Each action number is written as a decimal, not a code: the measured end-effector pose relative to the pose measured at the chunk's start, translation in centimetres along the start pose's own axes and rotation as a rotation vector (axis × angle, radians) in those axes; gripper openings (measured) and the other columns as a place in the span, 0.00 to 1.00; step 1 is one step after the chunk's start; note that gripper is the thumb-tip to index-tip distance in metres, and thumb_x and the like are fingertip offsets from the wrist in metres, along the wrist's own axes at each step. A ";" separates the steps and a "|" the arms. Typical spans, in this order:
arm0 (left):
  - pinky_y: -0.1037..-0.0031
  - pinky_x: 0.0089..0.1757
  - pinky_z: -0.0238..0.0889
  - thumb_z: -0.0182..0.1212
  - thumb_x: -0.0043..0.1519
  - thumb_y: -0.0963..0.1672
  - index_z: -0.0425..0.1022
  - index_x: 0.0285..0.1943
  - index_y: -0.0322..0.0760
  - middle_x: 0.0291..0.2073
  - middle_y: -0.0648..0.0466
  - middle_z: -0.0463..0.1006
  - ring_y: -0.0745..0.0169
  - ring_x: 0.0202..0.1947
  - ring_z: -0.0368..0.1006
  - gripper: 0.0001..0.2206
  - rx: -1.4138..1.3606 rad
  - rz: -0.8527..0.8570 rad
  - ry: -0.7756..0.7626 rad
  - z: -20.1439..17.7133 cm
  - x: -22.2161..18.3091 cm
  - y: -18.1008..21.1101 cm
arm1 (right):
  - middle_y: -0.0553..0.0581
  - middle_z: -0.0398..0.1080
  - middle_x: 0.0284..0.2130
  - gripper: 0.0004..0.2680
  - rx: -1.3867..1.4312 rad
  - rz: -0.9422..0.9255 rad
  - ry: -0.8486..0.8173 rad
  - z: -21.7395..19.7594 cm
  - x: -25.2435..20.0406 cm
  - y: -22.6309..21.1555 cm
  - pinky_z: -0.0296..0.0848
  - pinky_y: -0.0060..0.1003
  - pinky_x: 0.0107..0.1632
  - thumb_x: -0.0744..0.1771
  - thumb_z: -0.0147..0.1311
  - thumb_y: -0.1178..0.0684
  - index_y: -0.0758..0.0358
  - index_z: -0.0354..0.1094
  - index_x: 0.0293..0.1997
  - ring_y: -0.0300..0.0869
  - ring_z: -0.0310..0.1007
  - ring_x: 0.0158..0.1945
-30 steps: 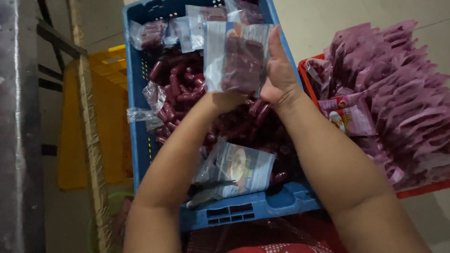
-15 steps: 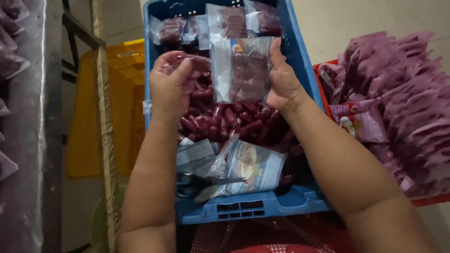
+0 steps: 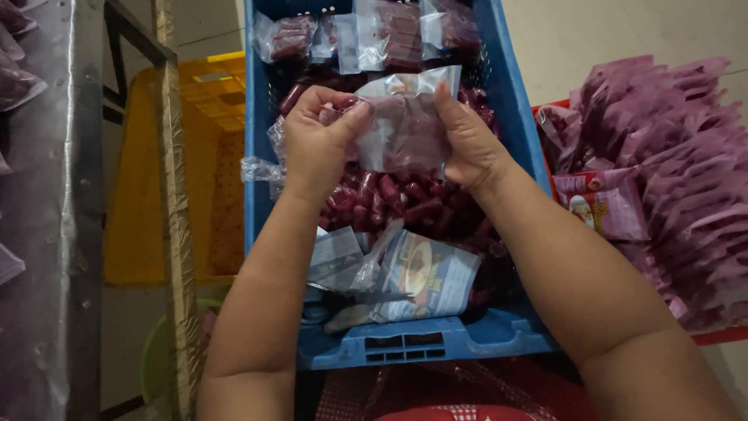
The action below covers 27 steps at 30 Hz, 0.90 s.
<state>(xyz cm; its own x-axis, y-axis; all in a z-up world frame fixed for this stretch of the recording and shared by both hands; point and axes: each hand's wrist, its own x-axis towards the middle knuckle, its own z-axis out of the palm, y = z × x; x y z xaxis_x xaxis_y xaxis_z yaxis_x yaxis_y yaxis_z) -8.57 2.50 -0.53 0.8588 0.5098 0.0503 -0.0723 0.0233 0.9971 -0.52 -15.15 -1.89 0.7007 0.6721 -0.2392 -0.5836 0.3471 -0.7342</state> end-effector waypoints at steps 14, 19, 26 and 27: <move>0.89 0.24 0.61 0.78 0.48 0.38 0.76 0.28 0.39 0.16 0.58 0.71 0.78 0.20 0.65 0.11 0.092 0.026 0.036 1.5 0.1 -2.1 | 0.73 0.78 0.41 0.13 0.140 -0.083 -0.043 -0.8 1.4 1.9 0.81 0.64 0.46 0.65 0.65 0.51 0.73 0.72 0.44 0.63 0.82 0.45; 0.89 0.25 0.53 0.79 0.49 0.41 0.74 0.27 0.42 0.15 0.62 0.66 0.79 0.19 0.60 0.12 0.214 0.048 -0.036 1.1 -0.7 0.2 | 0.71 0.78 0.41 0.13 0.103 -0.035 -0.056 -0.2 0.6 2.1 0.81 0.64 0.46 0.64 0.66 0.53 0.71 0.72 0.48 0.63 0.82 0.46; 0.93 0.31 0.54 0.79 0.52 0.42 0.75 0.29 0.42 0.16 0.61 0.68 0.80 0.23 0.61 0.12 0.170 0.047 -0.081 0.7 -1.2 0.1 | 0.69 0.78 0.42 0.12 0.154 -0.006 -0.043 -0.9 1.5 3.2 0.81 0.63 0.48 0.66 0.64 0.54 0.69 0.72 0.50 0.62 0.81 0.48; 0.93 0.31 0.54 0.79 0.52 0.42 0.75 0.29 0.42 0.16 0.61 0.68 0.80 0.23 0.61 0.12 0.168 0.046 -0.080 1.0 -1.4 0.5 | 0.69 0.78 0.42 0.12 0.153 -0.004 -0.043 -1.0 1.4 3.2 0.81 0.63 0.48 0.66 0.64 0.54 0.69 0.72 0.50 0.62 0.81 0.48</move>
<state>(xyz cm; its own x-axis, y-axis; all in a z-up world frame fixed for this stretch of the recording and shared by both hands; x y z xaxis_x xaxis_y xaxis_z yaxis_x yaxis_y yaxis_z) -9.28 0.94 -0.07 0.8948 0.4366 0.0936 -0.0321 -0.1460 0.9888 -0.98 -13.80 -5.21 0.6871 0.6965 -0.2070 -0.6388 0.4433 -0.6288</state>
